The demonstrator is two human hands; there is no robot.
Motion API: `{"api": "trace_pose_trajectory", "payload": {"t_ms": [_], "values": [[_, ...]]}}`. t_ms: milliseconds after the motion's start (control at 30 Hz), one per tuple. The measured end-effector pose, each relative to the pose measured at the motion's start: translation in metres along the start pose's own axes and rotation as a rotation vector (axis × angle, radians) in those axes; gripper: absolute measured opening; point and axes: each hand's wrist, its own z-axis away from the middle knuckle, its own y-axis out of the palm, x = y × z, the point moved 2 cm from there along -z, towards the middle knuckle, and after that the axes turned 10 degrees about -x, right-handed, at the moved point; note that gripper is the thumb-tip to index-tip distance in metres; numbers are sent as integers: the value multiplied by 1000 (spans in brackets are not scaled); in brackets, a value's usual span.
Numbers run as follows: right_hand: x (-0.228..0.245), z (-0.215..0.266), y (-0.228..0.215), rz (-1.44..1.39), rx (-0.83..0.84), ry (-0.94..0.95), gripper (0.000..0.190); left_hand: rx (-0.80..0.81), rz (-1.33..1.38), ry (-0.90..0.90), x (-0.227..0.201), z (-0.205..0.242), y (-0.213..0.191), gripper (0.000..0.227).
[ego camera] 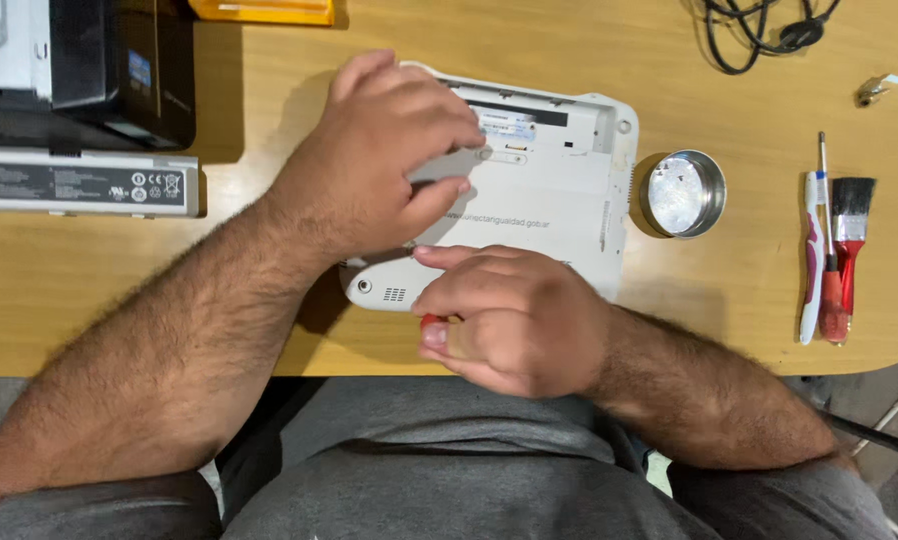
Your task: The person uses a screwdriver to tighten screws into the back panel of a white electronic device. They repeatedly dip the screwdriver tip into a small metal tin containing a white substance before inserting and turning the screw.
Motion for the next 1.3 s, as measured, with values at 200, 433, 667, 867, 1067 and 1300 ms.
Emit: {"api": "trace_pose_trajectory", "payload": {"t_ms": [200, 433, 667, 867, 1067, 1300], "values": [[-7, 9, 1, 17, -67, -101, 13, 200, -197, 92, -3, 3, 16, 47], [-2, 24, -43, -146, -129, -175, 14, 136, -130, 89, -6, 3, 13, 50], [-22, 55, -150, 191, -652, -214, 24, 266, -79, -14, -15, -1, 10, 56], [-48, 88, -200, 387, -739, -28, 18, 237, -57, 26, -22, -2, 9, 52], [-78, 107, -213, 298, -945, 43, 16, 229, -42, 59, -22, -6, 11, 44], [-74, 106, -220, 197, -842, 238, 15, 269, -11, -30, -15, -14, 15, 39]]}}
